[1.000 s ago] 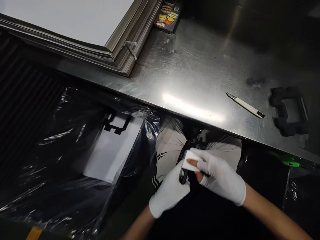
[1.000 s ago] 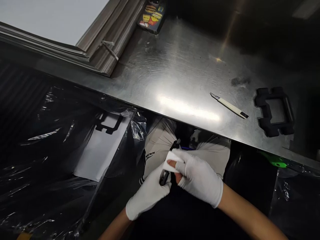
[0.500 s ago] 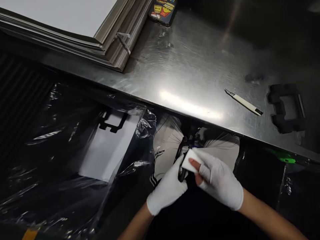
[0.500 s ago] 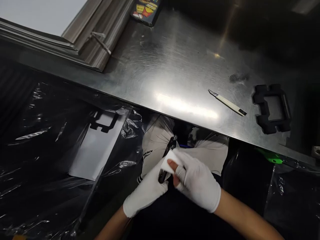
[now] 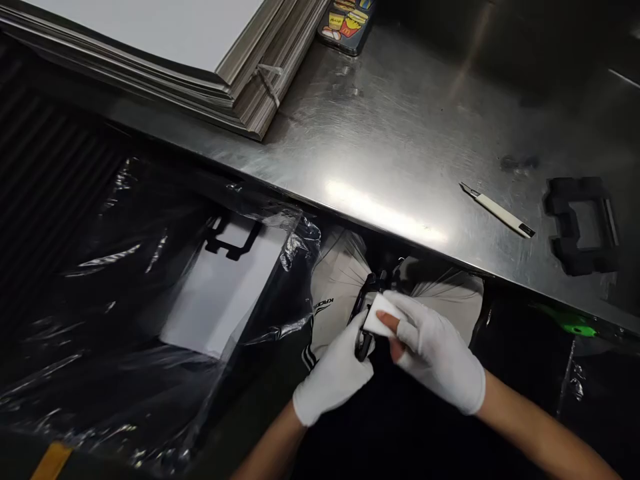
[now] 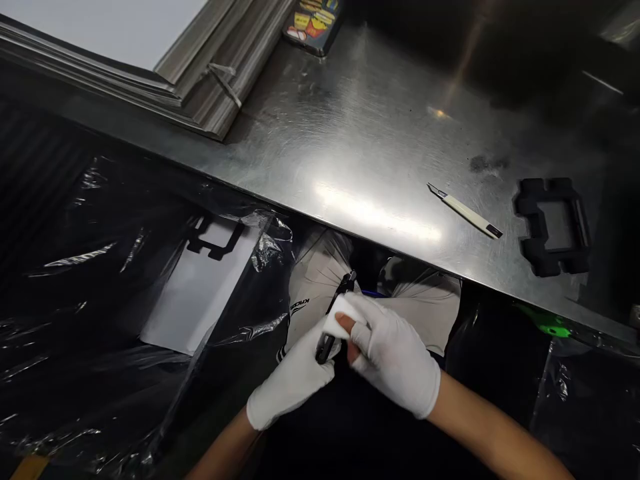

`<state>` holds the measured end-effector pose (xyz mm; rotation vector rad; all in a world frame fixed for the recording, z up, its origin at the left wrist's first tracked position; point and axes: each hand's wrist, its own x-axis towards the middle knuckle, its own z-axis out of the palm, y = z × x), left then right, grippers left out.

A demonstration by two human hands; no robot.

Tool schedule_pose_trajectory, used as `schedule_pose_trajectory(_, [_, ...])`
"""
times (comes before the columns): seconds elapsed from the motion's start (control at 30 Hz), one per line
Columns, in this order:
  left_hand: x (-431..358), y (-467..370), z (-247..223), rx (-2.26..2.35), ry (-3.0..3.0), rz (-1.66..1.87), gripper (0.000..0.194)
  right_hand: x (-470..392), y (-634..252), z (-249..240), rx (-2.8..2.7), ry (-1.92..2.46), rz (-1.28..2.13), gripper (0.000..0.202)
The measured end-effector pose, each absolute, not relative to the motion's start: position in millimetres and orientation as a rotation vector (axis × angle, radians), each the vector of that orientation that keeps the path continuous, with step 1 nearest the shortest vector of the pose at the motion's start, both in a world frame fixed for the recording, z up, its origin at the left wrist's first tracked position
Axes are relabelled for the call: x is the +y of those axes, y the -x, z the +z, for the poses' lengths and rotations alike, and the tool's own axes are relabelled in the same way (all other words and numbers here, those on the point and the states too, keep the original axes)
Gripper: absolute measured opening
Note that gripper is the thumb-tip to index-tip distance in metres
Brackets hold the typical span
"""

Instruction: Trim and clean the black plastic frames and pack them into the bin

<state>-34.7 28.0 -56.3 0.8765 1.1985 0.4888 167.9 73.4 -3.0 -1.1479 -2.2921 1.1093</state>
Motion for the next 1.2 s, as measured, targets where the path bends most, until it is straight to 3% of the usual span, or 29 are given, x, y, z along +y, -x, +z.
schedule_pose_trajectory(0.1, [29,37,-58,1.166,-0.853,0.534,0.052,75,-166,-2,-2.295,0.975,1.26,0.049])
schedule_pose_trajectory(0.2, [30,39,-57,1.196,-0.865,0.495,0.067,74,-165,-7,-2.361,1.099,1.02,0.053])
schedule_pose_trajectory(0.3, [30,40,-57,1.166,-0.814,0.527,0.074,72,-164,-11,-2.377,1.009,1.001,0.057])
schedule_pose_trajectory(0.53, [26,40,-61,1.132,-0.844,0.628,0.065,70,-159,-11,-2.477,1.02,0.898,0.062])
schedule_pose_trajectory(0.73, [27,44,-68,1.122,-0.825,0.633,0.039,75,-148,-11,-2.513,1.074,0.795,0.063])
schedule_pose_trajectory(0.83, [28,46,-72,1.048,-0.811,0.72,0.036,77,-141,-11,-2.483,0.941,0.938,0.065])
schedule_pose_trajectory(1.0, [23,51,-80,1.084,-0.803,0.677,0.041,78,-133,-9,-2.512,1.05,0.873,0.066])
schedule_pose_trajectory(1.1, [21,55,-85,1.056,-0.728,0.715,0.045,78,-129,-8,-2.499,0.978,1.014,0.073])
schedule_pose_trajectory(1.2, [24,58,-86,1.061,-0.736,0.692,0.052,79,-127,-10,-2.532,1.022,1.031,0.065])
